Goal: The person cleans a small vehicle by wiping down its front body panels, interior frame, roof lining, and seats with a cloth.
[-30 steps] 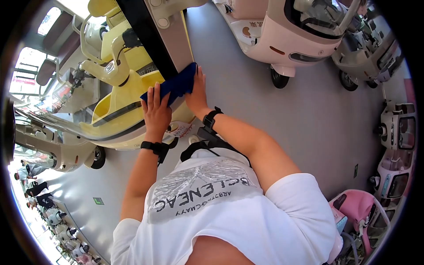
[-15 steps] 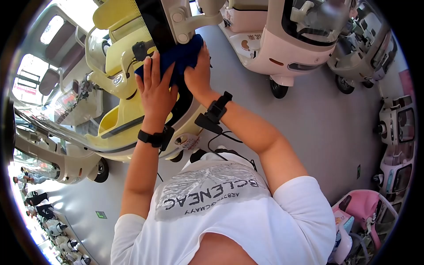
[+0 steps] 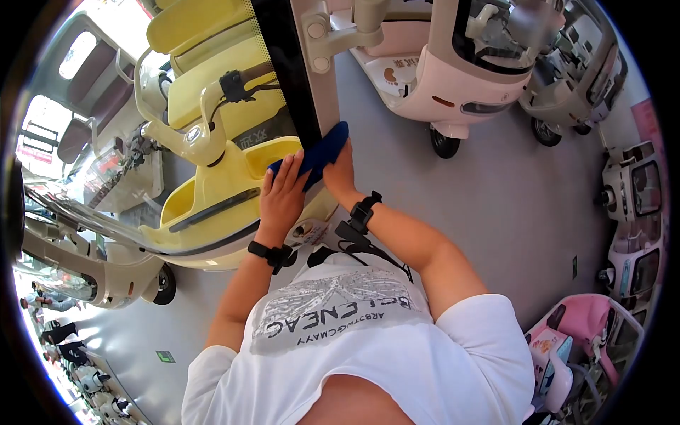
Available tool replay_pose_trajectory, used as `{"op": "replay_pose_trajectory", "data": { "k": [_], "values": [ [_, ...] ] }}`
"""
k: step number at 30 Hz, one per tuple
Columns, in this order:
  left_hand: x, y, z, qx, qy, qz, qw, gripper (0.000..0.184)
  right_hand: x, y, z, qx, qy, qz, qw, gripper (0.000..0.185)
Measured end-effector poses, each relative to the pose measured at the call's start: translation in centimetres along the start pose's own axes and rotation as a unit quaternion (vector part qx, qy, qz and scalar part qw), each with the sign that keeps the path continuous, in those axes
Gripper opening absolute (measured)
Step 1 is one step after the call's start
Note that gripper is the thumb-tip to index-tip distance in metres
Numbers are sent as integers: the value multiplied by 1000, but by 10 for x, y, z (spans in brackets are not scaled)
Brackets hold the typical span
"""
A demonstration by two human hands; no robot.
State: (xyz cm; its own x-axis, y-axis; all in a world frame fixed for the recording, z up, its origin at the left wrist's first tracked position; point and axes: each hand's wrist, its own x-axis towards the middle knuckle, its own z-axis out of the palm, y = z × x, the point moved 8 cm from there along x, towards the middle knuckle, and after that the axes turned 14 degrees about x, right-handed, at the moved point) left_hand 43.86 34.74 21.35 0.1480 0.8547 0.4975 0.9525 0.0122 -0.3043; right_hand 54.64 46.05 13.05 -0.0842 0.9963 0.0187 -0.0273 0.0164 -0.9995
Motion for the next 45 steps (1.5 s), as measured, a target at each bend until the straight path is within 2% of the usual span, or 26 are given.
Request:
{"op": "replay_pose_trajectory", "data": {
  "k": [4,6,7,9,10,12,13,15,18,20,22,26,30,32,37,41,45],
  "values": [
    [-4,-14,-5,-19,6,-8,1000,38,-11,-6,6,46,-19,43,998,75],
    [-3,-28,-11,-24,11,-18,999,42,-14,-12,13,14,-32,-40,999,81],
    [1,-41,-21,-17,31,-37,999,44,-16,-29,17,13,-30,-40,999,81],
    [14,-67,-43,-14,53,-81,995,43,-23,-98,29,-48,-43,-218,974,86],
    [21,-80,-56,-19,57,-106,993,40,-22,-117,33,-49,-41,-217,974,86],
    [31,-106,-78,-34,76,-152,985,44,-23,-164,45,-63,-73,-304,948,81],
    [36,-117,-89,-21,96,-169,981,46,-20,-177,48,-66,-70,-305,947,81],
    [37,-131,-97,-16,135,-182,974,47,-26,-202,65,-100,-126,-387,908,76],
    [31,-128,-91,-13,147,-171,974,46,-28,-186,72,-149,-100,-402,898,71],
    [19,-121,-82,-9,141,-165,976,45,-34,-156,69,-167,-116,-401,893,69],
    [2,-104,-61,-9,67,-125,990,43,-49,-118,67,-163,-159,-390,892,68],
    [-32,-91,-35,-17,39,-94,995,42,-63,-81,57,-192,-208,-344,895,69],
    [-12,-107,-56,-14,8,-92,996,48,-47,-135,68,-209,-207,-394,870,80],
    [12,-128,-81,-10,58,-127,990,57,-40,-179,79,-217,-215,-464,831,83],
    [75,-166,-140,13,176,-139,974,61,-14,-268,99,-247,-133,-510,813,77],
    [83,-169,-141,22,226,-134,965,54,-10,-286,96,-252,-77,-544,797,78],
    [62,-151,-116,60,163,-150,973,57,-15,-254,88,-258,-96,-506,818,78]
  ]
}}
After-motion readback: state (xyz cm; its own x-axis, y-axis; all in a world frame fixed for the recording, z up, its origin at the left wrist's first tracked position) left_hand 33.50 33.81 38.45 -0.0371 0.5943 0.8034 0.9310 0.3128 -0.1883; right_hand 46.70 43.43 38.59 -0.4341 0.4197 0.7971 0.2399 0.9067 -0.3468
